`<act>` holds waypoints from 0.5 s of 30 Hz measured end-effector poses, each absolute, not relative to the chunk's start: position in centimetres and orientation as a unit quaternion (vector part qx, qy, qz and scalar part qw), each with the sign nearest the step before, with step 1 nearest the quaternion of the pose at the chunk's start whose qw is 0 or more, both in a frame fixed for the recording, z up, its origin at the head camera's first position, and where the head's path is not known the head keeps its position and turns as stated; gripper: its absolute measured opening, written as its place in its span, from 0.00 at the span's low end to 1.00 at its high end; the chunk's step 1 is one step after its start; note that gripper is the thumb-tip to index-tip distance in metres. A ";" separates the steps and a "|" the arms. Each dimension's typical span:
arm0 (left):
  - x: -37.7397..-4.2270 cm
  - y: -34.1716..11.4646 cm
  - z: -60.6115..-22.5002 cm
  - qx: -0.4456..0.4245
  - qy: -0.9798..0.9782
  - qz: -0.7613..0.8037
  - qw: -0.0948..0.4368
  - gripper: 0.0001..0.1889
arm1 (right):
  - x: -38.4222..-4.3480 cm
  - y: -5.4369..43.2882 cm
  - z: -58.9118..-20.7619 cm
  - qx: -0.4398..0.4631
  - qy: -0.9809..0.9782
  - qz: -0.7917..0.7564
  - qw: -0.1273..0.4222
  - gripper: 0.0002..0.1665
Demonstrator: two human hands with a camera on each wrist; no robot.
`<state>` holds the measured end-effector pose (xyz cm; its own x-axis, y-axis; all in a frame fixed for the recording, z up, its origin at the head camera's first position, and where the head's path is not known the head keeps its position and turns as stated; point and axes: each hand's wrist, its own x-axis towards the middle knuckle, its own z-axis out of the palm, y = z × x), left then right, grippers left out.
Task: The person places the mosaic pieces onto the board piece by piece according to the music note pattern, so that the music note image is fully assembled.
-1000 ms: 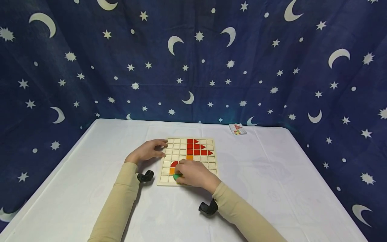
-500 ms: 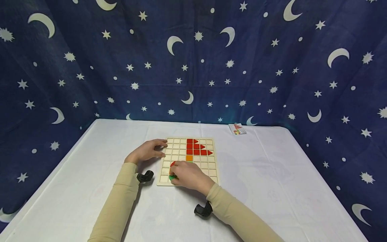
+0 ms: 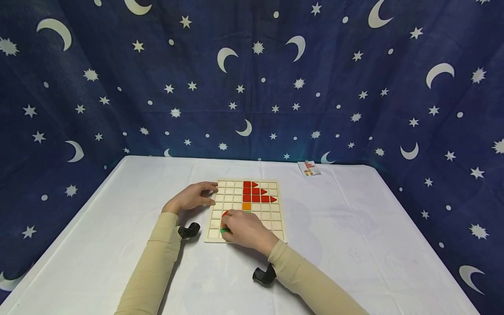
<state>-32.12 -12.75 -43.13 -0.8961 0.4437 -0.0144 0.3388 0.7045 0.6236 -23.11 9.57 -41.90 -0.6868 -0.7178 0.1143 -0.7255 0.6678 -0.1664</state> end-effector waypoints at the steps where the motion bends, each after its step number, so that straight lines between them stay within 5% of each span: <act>1: -32.1 -12.7 -43.1 0.213 0.919 0.321 0.082 0.24 | -23.1 9.6 -42.0 0.394 -0.913 0.100 0.020 0.03; 15: -32.3 -12.8 -43.2 0.205 0.921 0.322 0.083 0.25 | -26.1 15.1 -38.5 0.277 -0.942 0.188 0.029 0.08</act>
<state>-32.27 -12.78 -43.19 -0.9025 0.4302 -0.0201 0.3239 0.7089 0.6266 -26.06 15.14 -38.54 -0.8448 -0.5108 0.1594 -0.5329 0.7758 -0.3379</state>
